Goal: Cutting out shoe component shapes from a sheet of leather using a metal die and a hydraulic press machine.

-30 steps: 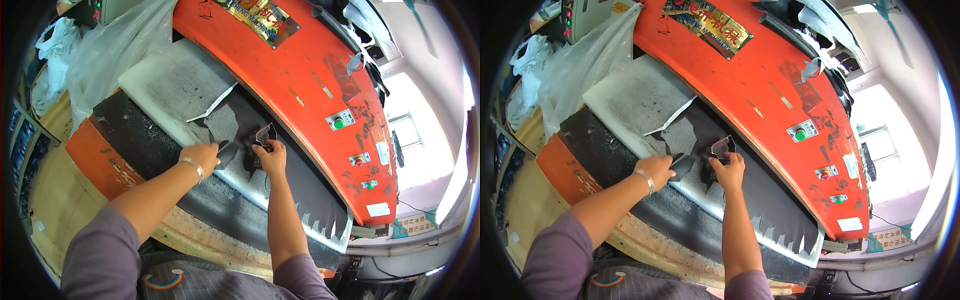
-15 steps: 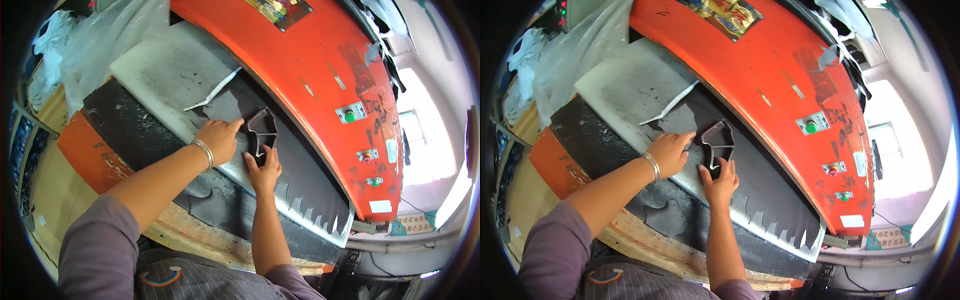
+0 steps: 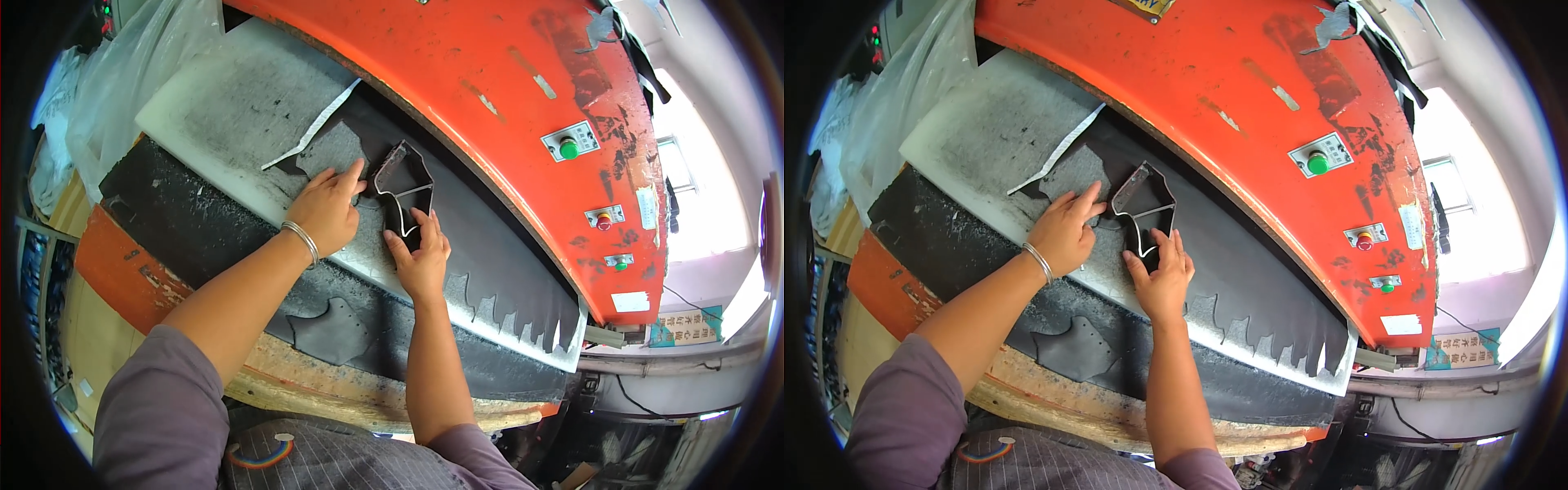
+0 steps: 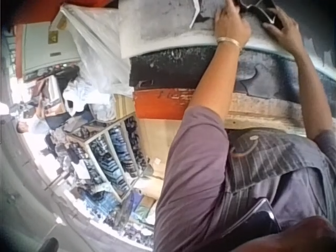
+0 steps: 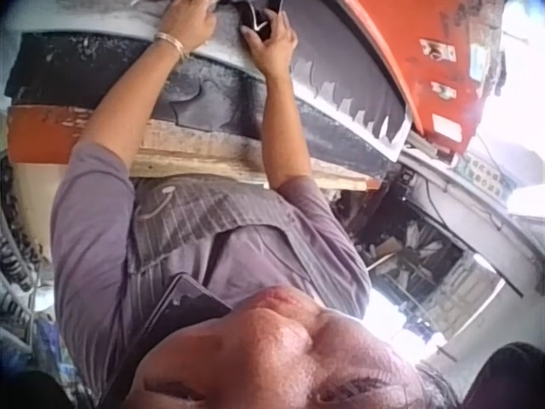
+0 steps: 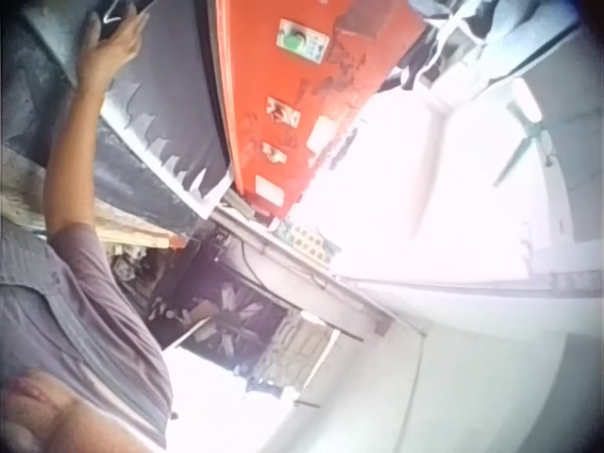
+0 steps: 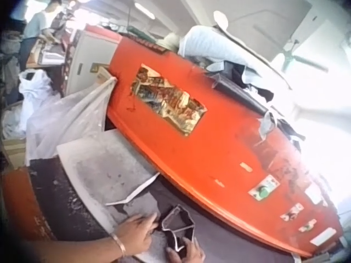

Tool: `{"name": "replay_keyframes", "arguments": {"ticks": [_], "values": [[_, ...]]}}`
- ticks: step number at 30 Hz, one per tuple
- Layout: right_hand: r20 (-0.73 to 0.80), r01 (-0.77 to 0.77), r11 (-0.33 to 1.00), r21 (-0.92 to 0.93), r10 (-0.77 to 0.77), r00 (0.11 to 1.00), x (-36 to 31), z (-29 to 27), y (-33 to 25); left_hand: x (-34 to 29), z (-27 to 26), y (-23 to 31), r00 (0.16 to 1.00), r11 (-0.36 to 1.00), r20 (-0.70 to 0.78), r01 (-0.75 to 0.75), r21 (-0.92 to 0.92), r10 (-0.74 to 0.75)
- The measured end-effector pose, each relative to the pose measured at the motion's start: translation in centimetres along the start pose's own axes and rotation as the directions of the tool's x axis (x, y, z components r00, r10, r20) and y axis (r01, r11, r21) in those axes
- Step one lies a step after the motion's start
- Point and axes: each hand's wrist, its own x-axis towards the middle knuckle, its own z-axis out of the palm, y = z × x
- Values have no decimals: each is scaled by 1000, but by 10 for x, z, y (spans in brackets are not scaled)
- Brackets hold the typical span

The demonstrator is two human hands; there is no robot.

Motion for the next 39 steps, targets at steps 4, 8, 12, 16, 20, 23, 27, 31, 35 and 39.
{"name": "replay_keyframes", "arguments": {"ticks": [4,8,12,16,20,23,27,31,35,39], "values": [[4,2,999,-39,-2,1000,0,2,1,1,-2,2,1000,1000,11,-6,-7,7],[26,5,996,-91,-2,1000,-2,8,5,1,1,4,1000,1000,-17,-5,24,6],[53,-90,994,-60,94,994,-3,7,-2,1,1,3,1000,998,-25,-17,62,18],[29,-126,989,-82,129,991,-3,10,-1,3,-1,5,1000,998,8,-7,58,6],[44,-117,989,-85,122,992,-1,6,-2,3,2,3,999,993,25,-29,110,27],[36,-144,988,-64,146,989,-1,2,-4,4,3,6,999,988,15,-52,147,50],[4,-121,988,-97,121,993,1,6,-3,7,1,8,999,989,16,-32,145,30],[8,-121,987,-105,122,992,0,11,-4,4,5,8,999,975,-4,-43,217,45],[13,-97,990,-103,99,995,3,7,-4,7,4,8,998,970,-10,-53,238,57],[11,-95,989,-110,97,995,3,2,-3,9,6,14,999,969,-26,-39,242,47]]}}
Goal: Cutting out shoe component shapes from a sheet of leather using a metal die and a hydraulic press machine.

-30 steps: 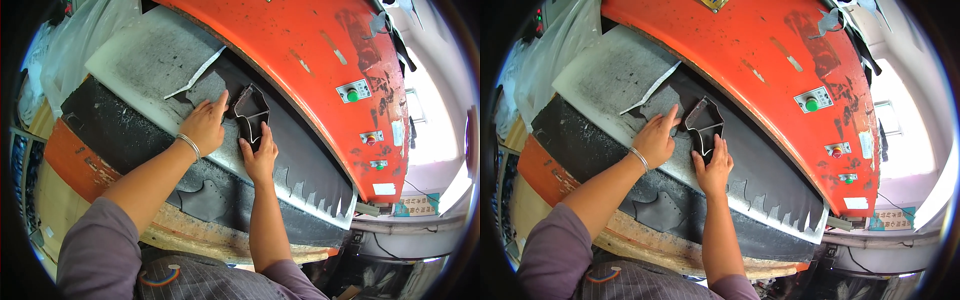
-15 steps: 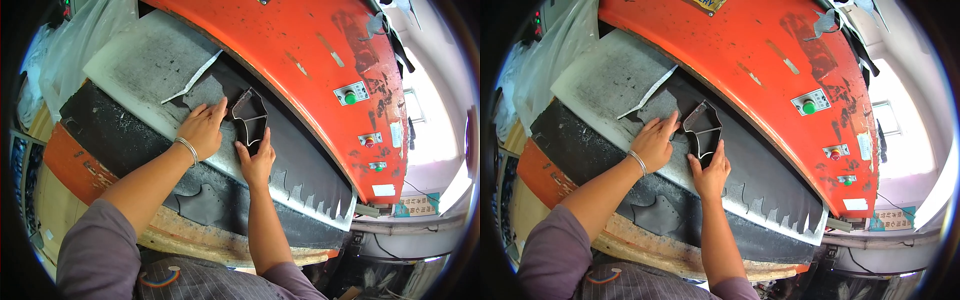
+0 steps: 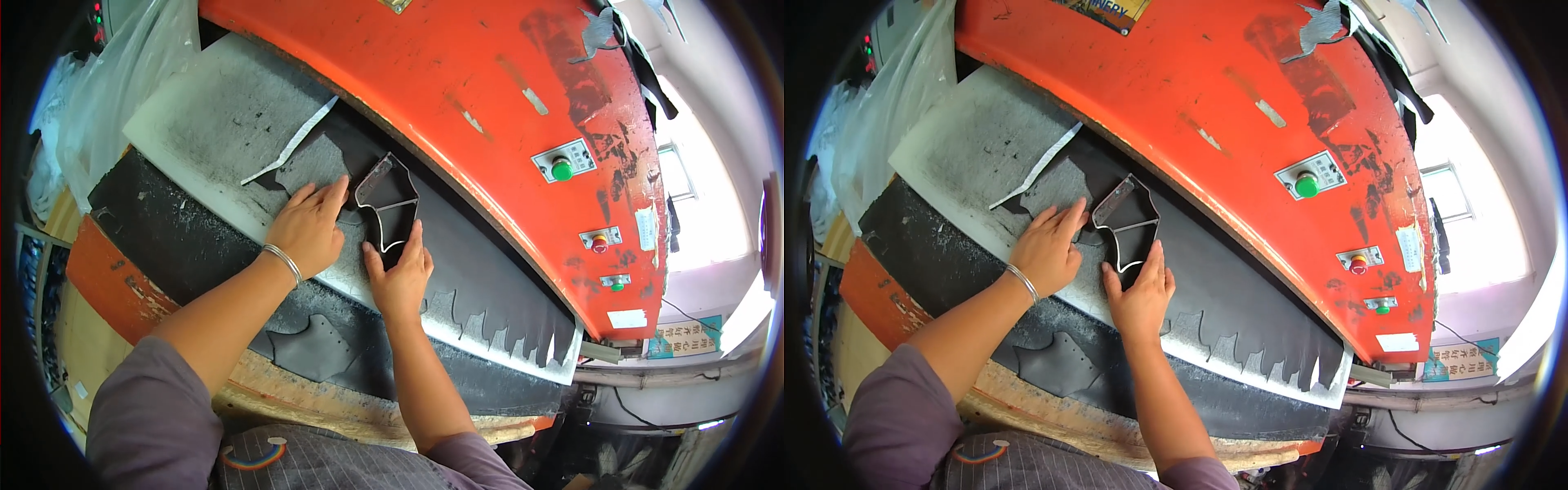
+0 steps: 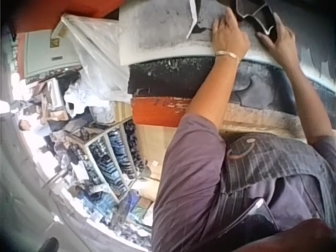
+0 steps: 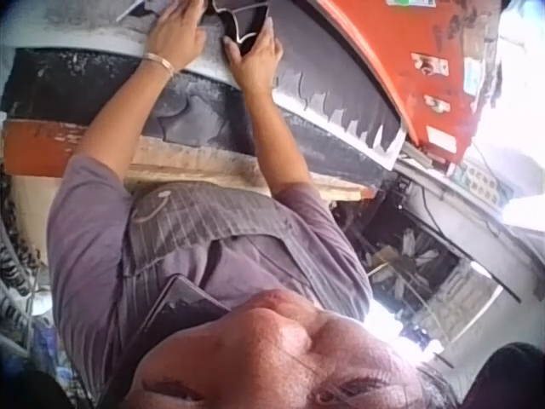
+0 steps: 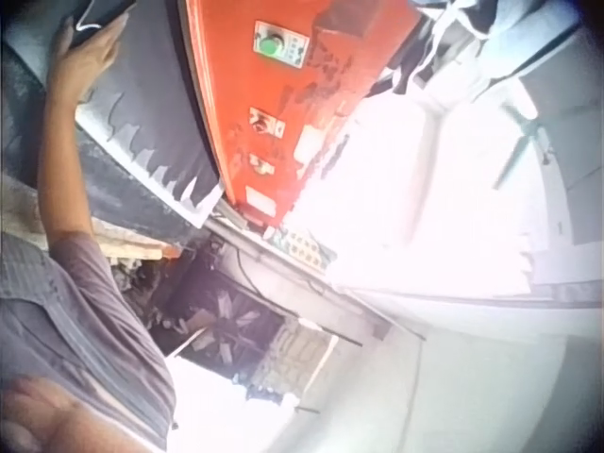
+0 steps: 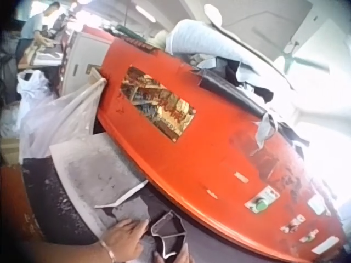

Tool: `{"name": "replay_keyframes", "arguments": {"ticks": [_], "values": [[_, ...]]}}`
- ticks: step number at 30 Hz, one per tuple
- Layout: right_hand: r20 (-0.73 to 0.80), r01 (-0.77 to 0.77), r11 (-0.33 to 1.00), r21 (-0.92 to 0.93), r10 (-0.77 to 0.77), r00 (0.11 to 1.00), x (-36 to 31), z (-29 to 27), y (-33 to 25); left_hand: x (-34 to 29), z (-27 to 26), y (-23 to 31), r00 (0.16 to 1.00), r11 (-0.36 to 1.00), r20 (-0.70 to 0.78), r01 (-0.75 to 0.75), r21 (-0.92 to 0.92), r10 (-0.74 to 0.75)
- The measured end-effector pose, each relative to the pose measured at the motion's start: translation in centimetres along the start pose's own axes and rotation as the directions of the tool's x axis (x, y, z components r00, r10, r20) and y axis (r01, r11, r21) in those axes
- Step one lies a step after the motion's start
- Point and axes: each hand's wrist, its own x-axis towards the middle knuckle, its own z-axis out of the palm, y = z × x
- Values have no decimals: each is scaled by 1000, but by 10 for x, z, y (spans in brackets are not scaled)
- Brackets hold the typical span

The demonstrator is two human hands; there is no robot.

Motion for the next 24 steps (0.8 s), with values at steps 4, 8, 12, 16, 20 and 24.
{"name": "replay_keyframes", "arguments": {"ticks": [4,8,12,16,20,24], "values": [[-6,24,1000,12,-24,1000,-1,-8,1,1,-2,7,999,1000,32,21,1,-21],[0,43,999,13,-43,999,1,-11,10,4,-3,17,996,998,66,61,11,-62],[35,31,998,54,-33,999,4,-35,19,12,-3,33,994,998,92,68,-3,-67],[37,127,934,333,-147,988,14,-54,57,46,0,25,975,950,-117,153,-271,-191],[-293,87,929,360,24,956,-21,-127,178,67,7,82,946,936,-209,178,-303,-247],[-776,47,971,235,158,610,19,-244,301,113,9,167,999,792,-21,17,-610,-38]]}}
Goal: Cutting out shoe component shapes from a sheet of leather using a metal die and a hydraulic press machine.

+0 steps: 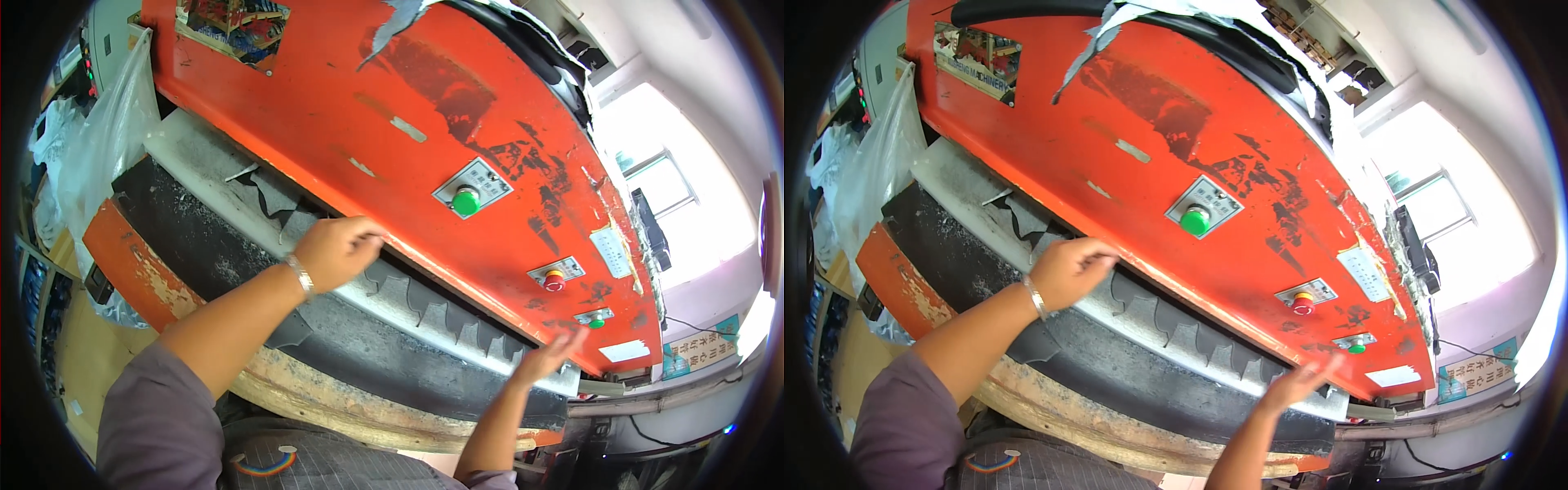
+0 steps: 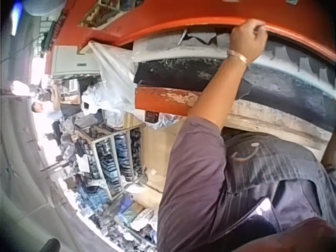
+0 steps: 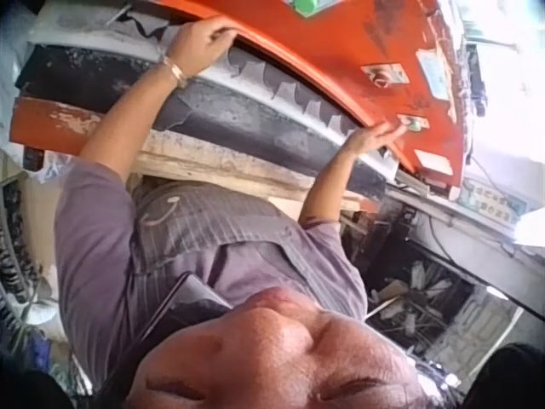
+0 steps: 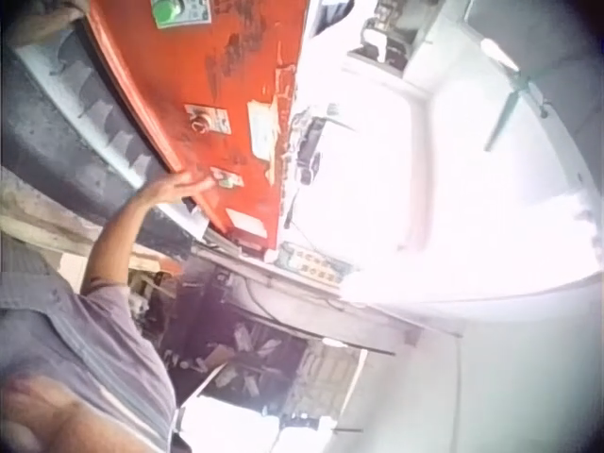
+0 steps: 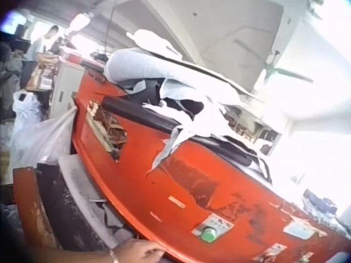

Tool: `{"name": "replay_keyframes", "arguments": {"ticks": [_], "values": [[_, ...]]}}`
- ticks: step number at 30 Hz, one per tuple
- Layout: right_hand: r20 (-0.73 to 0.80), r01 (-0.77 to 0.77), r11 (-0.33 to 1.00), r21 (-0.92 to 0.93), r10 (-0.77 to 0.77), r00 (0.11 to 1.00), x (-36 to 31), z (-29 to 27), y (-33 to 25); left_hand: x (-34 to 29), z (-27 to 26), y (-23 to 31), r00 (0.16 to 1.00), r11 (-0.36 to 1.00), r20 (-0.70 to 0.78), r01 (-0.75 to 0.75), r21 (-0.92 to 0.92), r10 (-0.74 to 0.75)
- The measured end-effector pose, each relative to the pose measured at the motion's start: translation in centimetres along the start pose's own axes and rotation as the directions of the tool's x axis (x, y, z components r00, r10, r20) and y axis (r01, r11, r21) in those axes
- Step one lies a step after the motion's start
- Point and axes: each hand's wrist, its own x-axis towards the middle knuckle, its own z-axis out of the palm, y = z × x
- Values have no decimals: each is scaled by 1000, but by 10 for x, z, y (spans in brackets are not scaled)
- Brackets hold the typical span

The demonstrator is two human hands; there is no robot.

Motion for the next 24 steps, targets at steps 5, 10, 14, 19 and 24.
{"name": "replay_keyframes", "arguments": {"ticks": [5,10,14,19,24], "values": [[-465,-40,957,-289,-104,879,127,-24,32,57,54,79,943,945,76,-319,-79,325],[-442,16,944,-331,-170,881,163,4,60,109,57,80,958,901,216,-256,350,188],[-404,-5,970,-244,-97,909,162,-2,68,79,58,83,977,910,202,-145,389,69],[-349,33,997,-69,-56,935,161,-33,50,-54,55,57,767,838,503,83,539,-399],[-383,143,990,-20,-140,913,151,-40,-30,-164,27,28,795,821,506,-19,571,-333]]}}
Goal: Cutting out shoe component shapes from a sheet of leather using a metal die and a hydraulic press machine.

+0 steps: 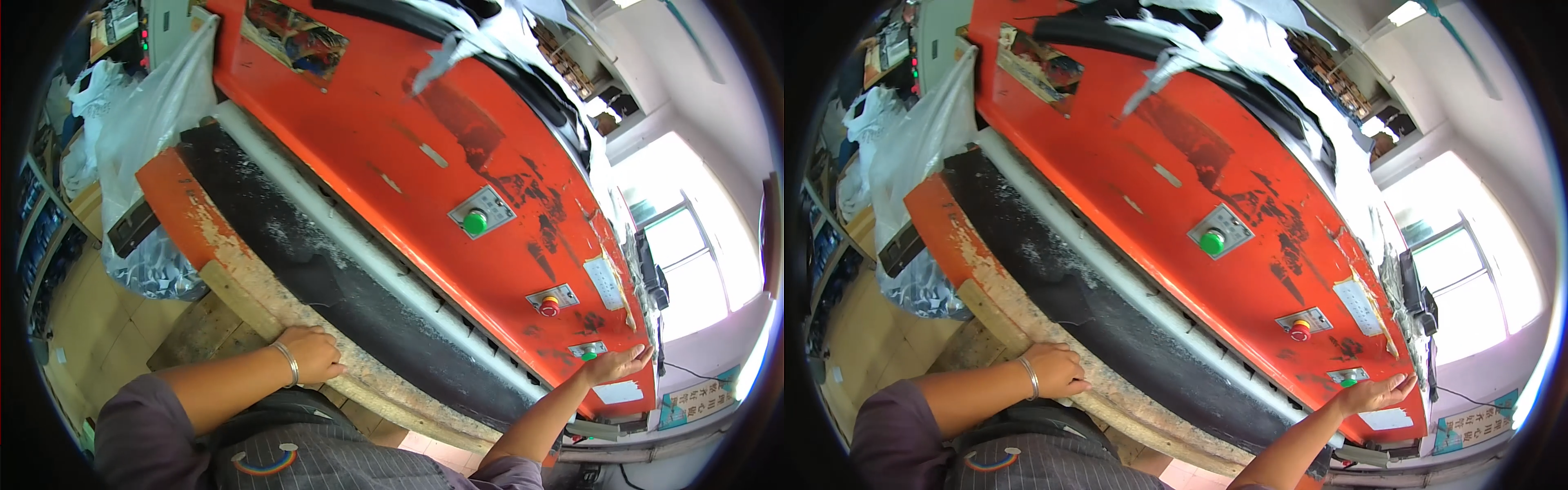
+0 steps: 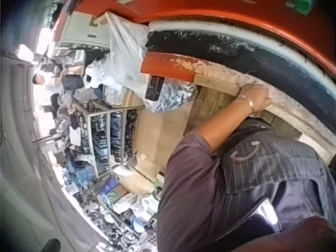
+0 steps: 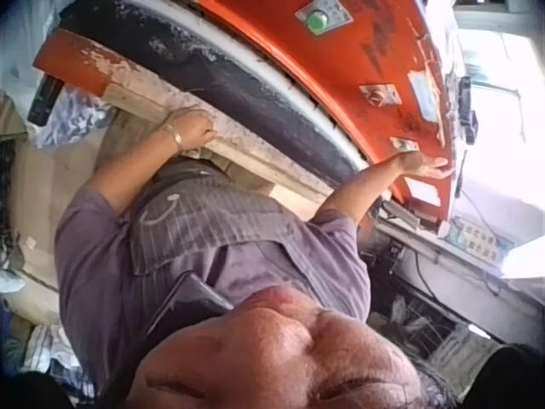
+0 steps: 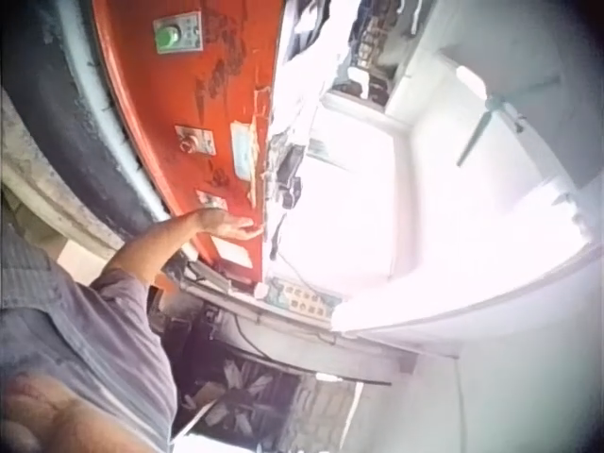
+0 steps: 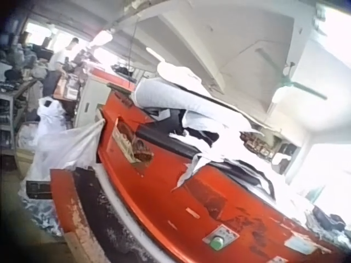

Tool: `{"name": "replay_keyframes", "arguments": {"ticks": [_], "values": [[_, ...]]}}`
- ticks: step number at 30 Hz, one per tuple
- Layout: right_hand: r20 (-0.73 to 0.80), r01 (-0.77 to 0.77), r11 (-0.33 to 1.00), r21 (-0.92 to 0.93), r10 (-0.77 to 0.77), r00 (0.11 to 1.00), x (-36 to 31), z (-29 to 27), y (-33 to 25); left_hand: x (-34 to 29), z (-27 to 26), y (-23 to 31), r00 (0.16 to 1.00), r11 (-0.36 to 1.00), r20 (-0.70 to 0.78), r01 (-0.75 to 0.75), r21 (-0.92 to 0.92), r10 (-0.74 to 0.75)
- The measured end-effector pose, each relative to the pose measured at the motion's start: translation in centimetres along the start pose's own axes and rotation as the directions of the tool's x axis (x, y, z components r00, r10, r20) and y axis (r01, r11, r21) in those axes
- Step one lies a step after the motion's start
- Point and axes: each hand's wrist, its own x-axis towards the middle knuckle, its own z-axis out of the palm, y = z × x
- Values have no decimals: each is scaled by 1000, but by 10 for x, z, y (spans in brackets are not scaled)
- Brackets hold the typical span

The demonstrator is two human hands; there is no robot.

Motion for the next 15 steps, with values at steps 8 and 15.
{"name": "replay_keyframes", "arguments": {"ticks": [8,15], "values": [[337,-110,813,571,-111,935,-101,39,-159,-33,24,-4,971,1000,-239,-21,10,23],[684,-379,683,625,-244,688,-176,70,-212,-30,24,-14,979,999,-203,-31,15,34]]}}
